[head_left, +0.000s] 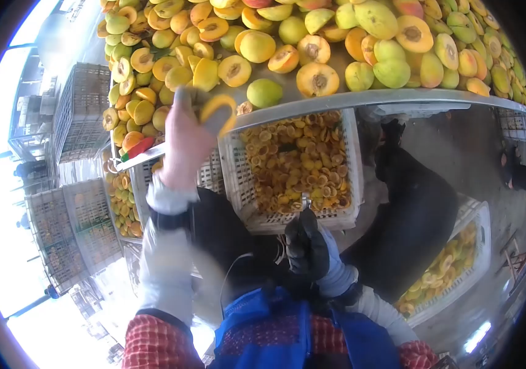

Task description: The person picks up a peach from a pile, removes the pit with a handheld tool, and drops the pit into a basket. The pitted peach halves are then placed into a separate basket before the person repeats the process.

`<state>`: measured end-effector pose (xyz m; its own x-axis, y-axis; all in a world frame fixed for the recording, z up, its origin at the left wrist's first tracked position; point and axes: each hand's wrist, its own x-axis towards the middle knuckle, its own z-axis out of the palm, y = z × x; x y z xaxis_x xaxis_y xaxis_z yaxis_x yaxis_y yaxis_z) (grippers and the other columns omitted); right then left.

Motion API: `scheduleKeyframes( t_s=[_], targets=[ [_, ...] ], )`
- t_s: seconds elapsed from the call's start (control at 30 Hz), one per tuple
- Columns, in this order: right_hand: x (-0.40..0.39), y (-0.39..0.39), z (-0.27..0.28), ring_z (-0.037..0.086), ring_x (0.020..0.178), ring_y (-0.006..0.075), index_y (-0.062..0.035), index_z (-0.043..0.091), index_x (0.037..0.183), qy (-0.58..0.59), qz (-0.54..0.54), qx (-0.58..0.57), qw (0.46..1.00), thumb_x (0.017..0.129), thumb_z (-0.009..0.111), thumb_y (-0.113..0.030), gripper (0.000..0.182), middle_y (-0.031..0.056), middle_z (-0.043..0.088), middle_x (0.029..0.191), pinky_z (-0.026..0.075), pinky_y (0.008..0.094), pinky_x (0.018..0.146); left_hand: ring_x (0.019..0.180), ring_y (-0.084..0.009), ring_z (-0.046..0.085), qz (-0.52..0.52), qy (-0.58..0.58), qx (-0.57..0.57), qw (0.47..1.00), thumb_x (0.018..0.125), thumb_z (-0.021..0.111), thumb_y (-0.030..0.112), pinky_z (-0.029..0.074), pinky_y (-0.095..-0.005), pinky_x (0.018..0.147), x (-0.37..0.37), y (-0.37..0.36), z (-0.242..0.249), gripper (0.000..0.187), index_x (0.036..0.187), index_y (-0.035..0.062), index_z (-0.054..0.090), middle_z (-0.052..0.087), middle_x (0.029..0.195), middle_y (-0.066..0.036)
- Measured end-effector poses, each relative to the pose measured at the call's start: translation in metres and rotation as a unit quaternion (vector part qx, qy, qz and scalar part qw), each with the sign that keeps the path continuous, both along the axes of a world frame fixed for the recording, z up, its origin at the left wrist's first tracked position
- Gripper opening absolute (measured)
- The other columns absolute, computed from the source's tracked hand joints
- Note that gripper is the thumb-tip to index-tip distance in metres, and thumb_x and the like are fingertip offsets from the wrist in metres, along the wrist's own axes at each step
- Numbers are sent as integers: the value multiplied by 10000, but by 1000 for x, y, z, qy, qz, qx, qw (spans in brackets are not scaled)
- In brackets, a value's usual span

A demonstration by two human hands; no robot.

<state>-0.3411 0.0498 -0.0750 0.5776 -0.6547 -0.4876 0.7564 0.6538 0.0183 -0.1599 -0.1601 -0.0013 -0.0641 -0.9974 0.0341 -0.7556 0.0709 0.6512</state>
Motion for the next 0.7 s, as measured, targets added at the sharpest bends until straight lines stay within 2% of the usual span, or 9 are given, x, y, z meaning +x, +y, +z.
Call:
scheduleKeyframes(
  t_s=[0.03, 0.13, 0.2, 0.27, 0.37, 0.47, 0.6, 0.67, 0.7],
  targets=[
    [0, -1, 6, 357, 422, 63, -93, 542, 1022, 22, -22, -37, 999, 954, 477, -440, 360, -8, 452, 601, 268, 212, 348, 784, -144, 547, 13, 76, 14, 997, 797, 713, 159, 471, -262, 748, -4, 23, -4, 364, 1036, 4, 486, 572, 900, -82],
    [6, 1, 15, 574, 662, 134, -33, 453, 1238, 82, -79, -146, 983, 951, 527, -295, 396, 89, 576, 947, 482, 253, 519, 882, -122, 528, 13, 282, 116, 952, 863, 644, 151, 466, -265, 778, -31, 94, -19, 318, 1097, 4, 487, 550, 968, -69],
    [11, -1, 26, 575, 844, 139, -5, 381, 1307, 206, 7, -136, 969, 942, 530, -193, 437, 114, 539, 1105, 496, 245, 667, 906, -113, 527, 57, 364, 172, 914, 911, 586, 203, 460, -259, 798, -50, 124, -15, 329, 1160, 5, 504, 557, 997, -70],
    [11, 5, 23, 544, 1000, 130, 27, 347, 1338, 382, 99, -240, 887, 927, 510, -62, 451, 113, 517, 1199, 468, 224, 824, 892, -118, 543, 87, 392, 199, 894, 954, 511, 324, 453, -255, 807, -56, 143, -17, 394, 1183, 5, 549, 590, 996, -71],
    [21, 10, 23, 632, 736, 255, 27, 492, 1148, 457, -55, -321, 827, 893, 571, -200, 351, 136, 635, 853, 486, 365, 655, 877, -119, 549, 136, 421, 173, 880, 962, 496, 349, 448, -254, 805, -59, 161, -20, 395, 1134, 3, 577, 607, 961, -68],
    [21, 13, 24, 629, 724, 254, 30, 493, 1130, 545, -66, -376, 746, 895, 572, -197, 337, 136, 635, 848, 484, 363, 650, 856, -119, 557, 132, 411, 132, 892, 973, 475, 358, 449, -258, 798, -65, 167, -12, 398, 1109, 1, 590, 619, 935, -69],
    [19, 26, 20, 622, 721, 250, 27, 487, 1137, 495, 8, -331, 803, 902, 573, -197, 335, 136, 637, 861, 482, 364, 645, 807, -110, 564, 108, 366, 118, 917, 974, 484, 337, 454, -247, 762, -64, 173, -8, 372, 1085, 1, 597, 626, 882, -56],
    [23, 41, 3, 615, 714, 244, 10, 489, 1142, 471, 61, -299, 828, 910, 566, -189, 315, 115, 636, 861, 482, 357, 643, 787, -101, 562, 97, 371, 161, 909, 972, 492, 324, 453, -238, 736, -61, 175, -4, 354, 1073, 2, 600, 627, 860, -47],
    [22, 45, 2, 606, 694, 228, -4, 496, 1139, 393, 46, -256, 882, 913, 562, -179, 293, 96, 629, 843, 478, 336, 622, 778, -96, 561, 92, 373, 183, 905, 972, 495, 317, 453, -233, 723, -60, 176, -3, 346, 1068, 3, 602, 628, 849, -43]
  ],
)
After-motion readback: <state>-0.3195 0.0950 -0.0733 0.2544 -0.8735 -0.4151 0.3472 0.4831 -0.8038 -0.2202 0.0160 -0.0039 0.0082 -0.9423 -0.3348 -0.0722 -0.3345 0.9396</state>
